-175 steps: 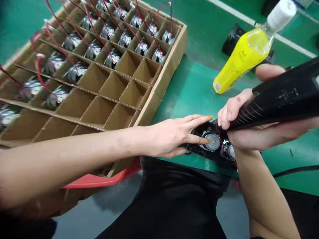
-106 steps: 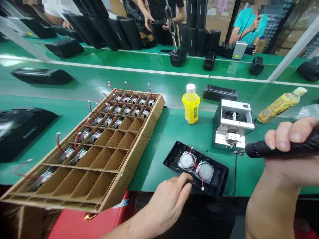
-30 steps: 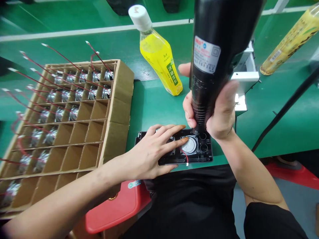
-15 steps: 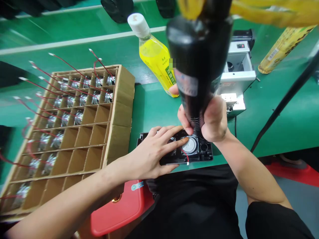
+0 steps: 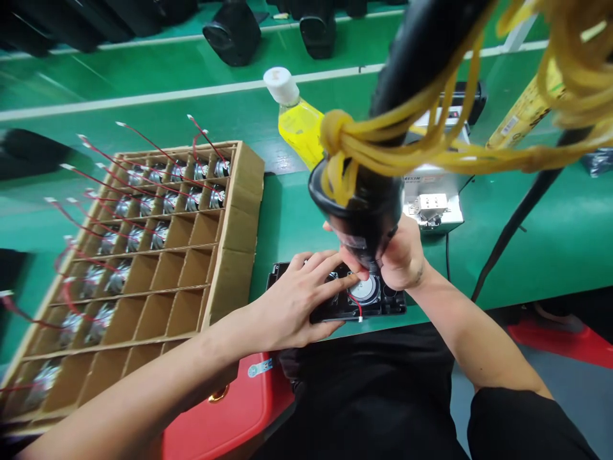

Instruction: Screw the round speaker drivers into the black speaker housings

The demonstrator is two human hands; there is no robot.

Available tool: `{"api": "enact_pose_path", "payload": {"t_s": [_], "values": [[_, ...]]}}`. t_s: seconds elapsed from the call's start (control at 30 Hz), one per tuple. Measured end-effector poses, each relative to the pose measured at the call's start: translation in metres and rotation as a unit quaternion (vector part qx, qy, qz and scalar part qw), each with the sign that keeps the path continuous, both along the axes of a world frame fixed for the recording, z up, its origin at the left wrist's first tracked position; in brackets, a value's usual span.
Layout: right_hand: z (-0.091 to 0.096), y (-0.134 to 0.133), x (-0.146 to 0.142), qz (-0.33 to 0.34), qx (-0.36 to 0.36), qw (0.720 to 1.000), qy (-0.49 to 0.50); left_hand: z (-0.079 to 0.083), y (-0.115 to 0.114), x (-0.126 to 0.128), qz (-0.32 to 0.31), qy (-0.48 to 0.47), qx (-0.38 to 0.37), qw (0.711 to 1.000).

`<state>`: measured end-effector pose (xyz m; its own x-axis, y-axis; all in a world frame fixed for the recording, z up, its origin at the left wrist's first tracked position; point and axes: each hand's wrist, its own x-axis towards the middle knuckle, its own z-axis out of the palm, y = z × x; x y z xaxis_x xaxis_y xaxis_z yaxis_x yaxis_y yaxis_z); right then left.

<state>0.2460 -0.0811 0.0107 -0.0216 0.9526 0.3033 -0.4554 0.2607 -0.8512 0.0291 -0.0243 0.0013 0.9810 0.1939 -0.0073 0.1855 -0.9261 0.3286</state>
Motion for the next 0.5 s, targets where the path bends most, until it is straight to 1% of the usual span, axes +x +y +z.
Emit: {"api": "enact_pose_path", "payload": {"t_s": [0.1,0.17,0.23,0.27,0.33,0.4,0.43,0.5], "values": [[-0.004,0.004,-0.001,0.002,0.02,1.0,-0.004,0.0,0.0,0.001,0.002,0.004,-0.001,1.0],[-0.006,0.008,-0.003,0.006,0.052,0.999,-0.01,-0.002,-0.001,0.001,0.006,-0.007,0.008,1.0],[-0.004,0.011,-0.002,0.002,0.084,0.996,-0.015,-0.004,-0.003,-0.002,0.015,-0.013,0.026,0.999],[0.0,0.01,0.001,0.002,0.1,0.995,-0.017,-0.004,-0.004,-0.004,0.019,-0.01,0.036,0.999],[0.016,0.006,0.01,-0.018,0.129,0.991,-0.007,-0.001,-0.005,-0.01,0.024,0.005,0.054,0.998],[0.038,-0.002,0.024,-0.073,0.139,0.988,-0.006,0.004,-0.007,-0.017,0.021,0.023,0.065,0.997],[0.049,-0.005,0.031,-0.119,0.134,0.984,-0.013,0.006,-0.007,-0.019,0.02,0.028,0.069,0.997],[0.068,-0.007,0.045,-0.208,0.156,0.964,-0.047,0.008,-0.008,-0.022,0.02,0.029,0.07,0.997]]}}
